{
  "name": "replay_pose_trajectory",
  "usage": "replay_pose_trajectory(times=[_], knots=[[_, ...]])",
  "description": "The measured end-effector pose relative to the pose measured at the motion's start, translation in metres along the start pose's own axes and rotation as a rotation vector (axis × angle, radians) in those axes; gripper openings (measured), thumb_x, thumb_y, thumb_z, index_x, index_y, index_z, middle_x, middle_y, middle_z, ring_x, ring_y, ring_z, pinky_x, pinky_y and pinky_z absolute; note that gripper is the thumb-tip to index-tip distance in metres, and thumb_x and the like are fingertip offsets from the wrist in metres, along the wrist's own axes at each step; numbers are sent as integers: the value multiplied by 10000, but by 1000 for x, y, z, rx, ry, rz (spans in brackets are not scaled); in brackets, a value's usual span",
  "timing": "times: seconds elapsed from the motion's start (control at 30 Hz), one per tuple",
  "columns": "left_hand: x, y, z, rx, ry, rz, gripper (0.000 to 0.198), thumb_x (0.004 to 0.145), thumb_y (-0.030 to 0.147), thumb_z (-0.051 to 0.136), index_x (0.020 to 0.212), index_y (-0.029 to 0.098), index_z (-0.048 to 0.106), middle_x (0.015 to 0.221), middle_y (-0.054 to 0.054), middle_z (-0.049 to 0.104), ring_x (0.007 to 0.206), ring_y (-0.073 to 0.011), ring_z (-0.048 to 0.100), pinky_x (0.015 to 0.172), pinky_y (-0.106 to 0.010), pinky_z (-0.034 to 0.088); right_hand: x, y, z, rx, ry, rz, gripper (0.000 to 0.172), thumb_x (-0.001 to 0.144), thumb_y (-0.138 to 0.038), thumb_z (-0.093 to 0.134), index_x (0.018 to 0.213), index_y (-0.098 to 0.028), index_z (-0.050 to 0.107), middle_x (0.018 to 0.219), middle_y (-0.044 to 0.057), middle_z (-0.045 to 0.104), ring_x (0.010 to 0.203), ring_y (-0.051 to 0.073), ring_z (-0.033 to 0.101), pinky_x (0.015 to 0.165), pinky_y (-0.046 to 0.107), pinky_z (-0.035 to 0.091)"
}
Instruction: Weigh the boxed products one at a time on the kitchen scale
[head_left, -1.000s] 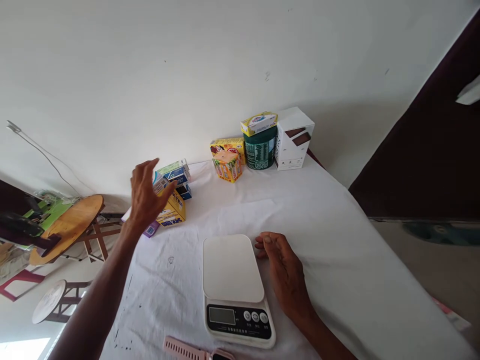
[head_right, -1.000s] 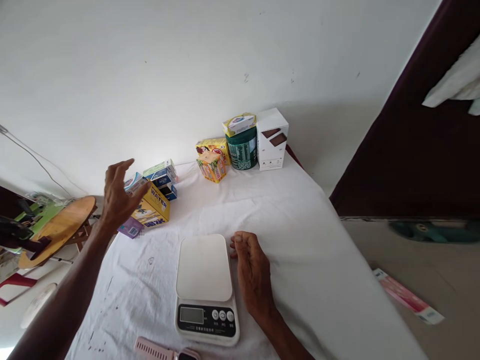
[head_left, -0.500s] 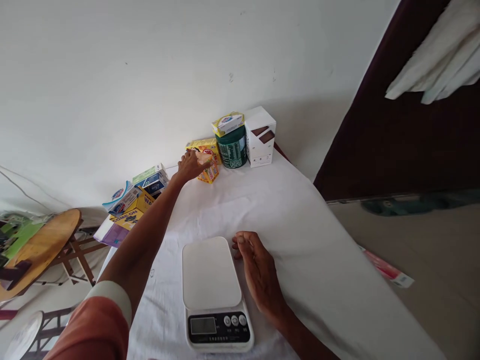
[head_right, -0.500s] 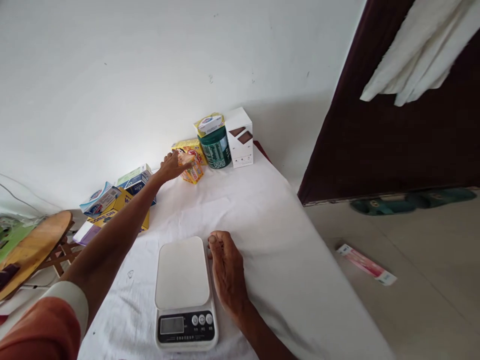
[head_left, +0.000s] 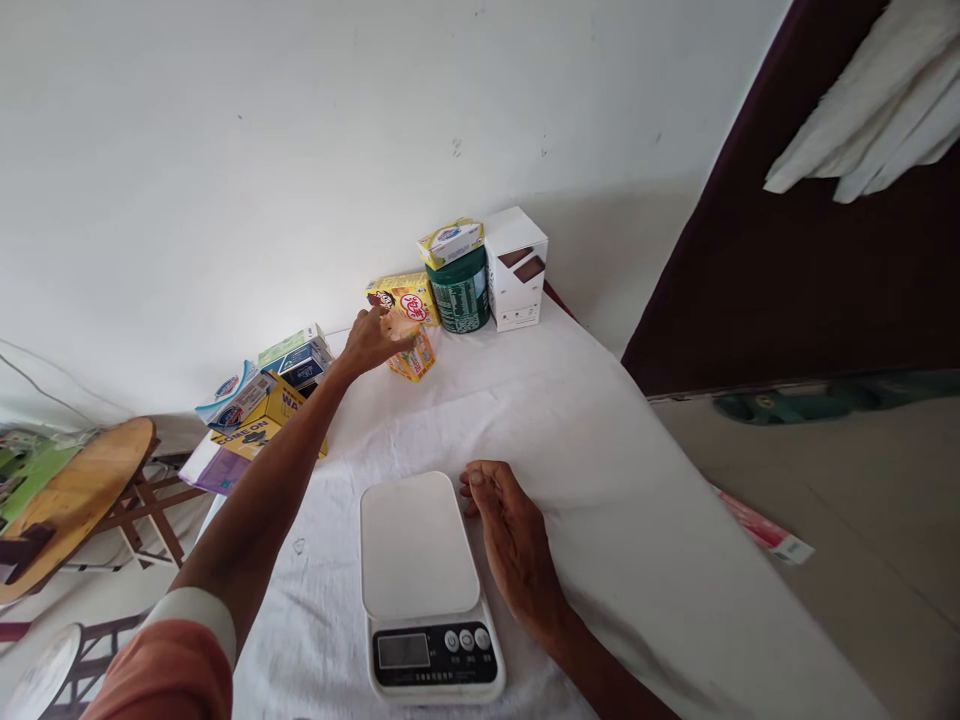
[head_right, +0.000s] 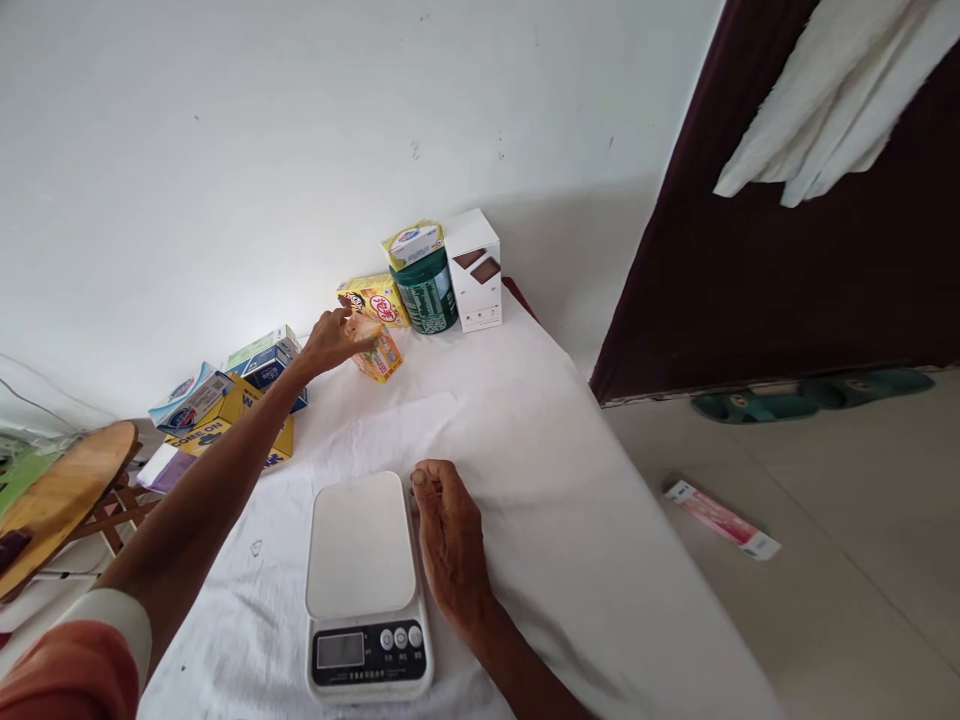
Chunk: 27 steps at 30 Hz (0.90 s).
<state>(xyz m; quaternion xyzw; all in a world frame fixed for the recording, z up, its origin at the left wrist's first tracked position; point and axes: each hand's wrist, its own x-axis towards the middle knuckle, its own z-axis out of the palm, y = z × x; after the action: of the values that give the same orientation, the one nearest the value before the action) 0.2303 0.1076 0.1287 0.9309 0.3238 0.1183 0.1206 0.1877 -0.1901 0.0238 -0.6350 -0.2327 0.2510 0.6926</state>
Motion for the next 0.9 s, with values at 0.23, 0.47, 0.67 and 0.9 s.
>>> replay_pose_trajectory(times=[0.23,0.47,0.67,0.9], knots=[[-26,3,8,-38,-5,-44,702,717,495,824,1243,133,532,1216,-168,571,1200,-326,541,947,-400,457,-1,-5,1,-5,3,6,414,999,-624,431,947,-238,571,918,24,663,758,181,604,733,307,500],[-68,5,-3,-97,84,-31,688,709,426,839,1257,163,518,1271,-149,608,1169,-300,592,982,-418,471,-1,-2,1,-21,31,-18,407,1005,-608,428,946,-235,582,899,27,681,731,184,617,733,327,505],[-163,13,-46,-280,155,92,770,664,474,851,1314,209,534,1245,-110,647,1105,-307,640,952,-458,532,-1,-3,3,-12,62,-32,404,1001,-617,435,945,-242,574,886,26,677,719,189,612,734,335,507],[-262,29,-64,-249,29,277,808,702,388,850,1400,321,449,1309,-107,605,1194,-340,613,976,-506,545,-1,0,3,-24,75,-25,404,1010,-600,430,994,-227,584,931,28,673,728,172,627,726,319,508]])
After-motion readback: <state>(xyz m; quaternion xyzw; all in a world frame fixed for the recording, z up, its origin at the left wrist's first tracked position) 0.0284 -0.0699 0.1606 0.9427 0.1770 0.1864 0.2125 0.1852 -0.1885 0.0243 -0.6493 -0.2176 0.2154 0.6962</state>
